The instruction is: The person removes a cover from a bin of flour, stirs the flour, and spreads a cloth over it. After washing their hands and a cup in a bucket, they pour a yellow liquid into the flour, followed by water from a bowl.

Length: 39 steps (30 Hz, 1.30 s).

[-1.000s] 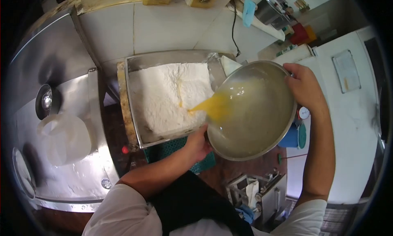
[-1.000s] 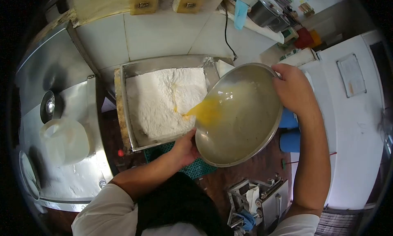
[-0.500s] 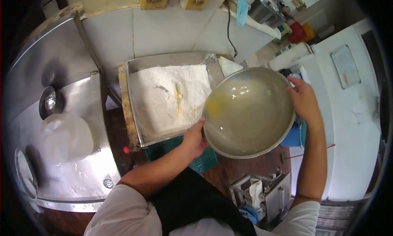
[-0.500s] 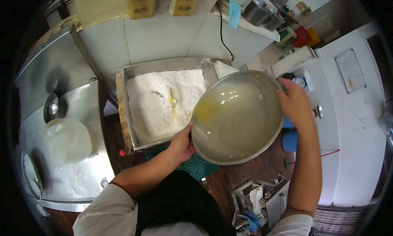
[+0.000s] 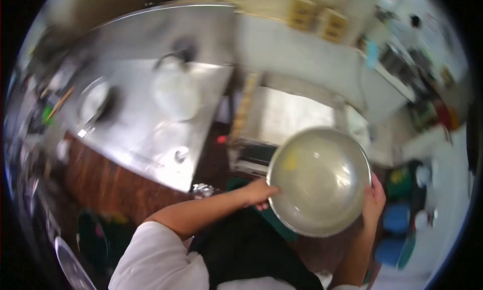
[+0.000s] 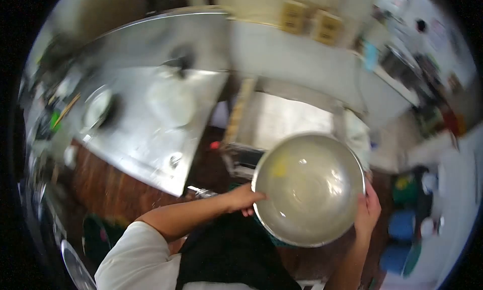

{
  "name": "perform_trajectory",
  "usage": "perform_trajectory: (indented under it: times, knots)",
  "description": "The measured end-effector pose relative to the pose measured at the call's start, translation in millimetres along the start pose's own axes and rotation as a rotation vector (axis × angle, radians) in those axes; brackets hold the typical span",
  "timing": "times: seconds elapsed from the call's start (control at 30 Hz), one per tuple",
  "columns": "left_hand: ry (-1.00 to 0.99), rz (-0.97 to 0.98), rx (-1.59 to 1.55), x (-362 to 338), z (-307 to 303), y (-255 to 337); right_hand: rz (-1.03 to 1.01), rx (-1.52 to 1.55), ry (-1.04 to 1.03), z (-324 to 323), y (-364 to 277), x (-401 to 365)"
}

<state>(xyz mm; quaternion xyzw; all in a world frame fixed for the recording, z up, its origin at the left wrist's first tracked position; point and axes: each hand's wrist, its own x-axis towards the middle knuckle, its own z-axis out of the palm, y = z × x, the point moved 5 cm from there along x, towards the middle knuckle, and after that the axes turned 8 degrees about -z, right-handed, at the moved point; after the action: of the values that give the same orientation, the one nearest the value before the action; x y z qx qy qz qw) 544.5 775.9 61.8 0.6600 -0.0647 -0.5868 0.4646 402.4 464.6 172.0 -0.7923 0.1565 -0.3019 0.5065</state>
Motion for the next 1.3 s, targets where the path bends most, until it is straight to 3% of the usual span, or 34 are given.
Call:
perform_trajectory:
  times: [0.03, 0.2, 0.23, 0.33, 0.53, 0.6, 0.73, 0.8, 1.0, 1.07, 1.2, 1.3]
  knots:
    - [0.011, -0.014, 0.0, -15, 8, -18, 0.072, -0.148, -0.094, -1, 5, -10]
    - [0.234, 0.05, -0.408, -85, 37, -101, 0.03, 0.096, -0.14, 49, 27, -68]
    - [0.253, 0.019, -0.571, -97, 42, -119, 0.124, 0.089, -0.227, 54, 31, -76]
    - [0.385, 0.074, -0.637, -129, 44, -160, 0.056, 0.135, -0.321, 84, 38, -87]
    - [0.783, 0.113, -0.751, -172, 22, -262, 0.295, 0.26, -0.323, 126, 22, -108]
    - [0.797, 0.154, -0.901, -209, 22, -272, 0.298, 0.208, -0.419, 152, 36, -116]
    - [0.889, 0.174, -1.146, -261, 20, -347, 0.351, 0.165, -0.612, 226, 8, -149]
    - [1.062, 0.147, -1.284, -310, 28, -375, 0.335, 0.196, -0.738, 278, -16, -173]
    - [1.284, 0.181, -1.581, -373, 33, -547, 0.072, 0.083, -1.201, 450, -113, -291]
    - [1.285, 0.17, -1.61, -394, 38, -598, -0.118, 0.013, -1.353, 492, -144, -339]
    - [1.361, 0.152, -1.765, -442, 50, -664, -0.333, -0.191, -1.472, 573, -170, -416]
    - [1.464, 0.108, -1.784, -466, 60, -716, -0.332, -0.164, -1.615, 633, -180, -474]
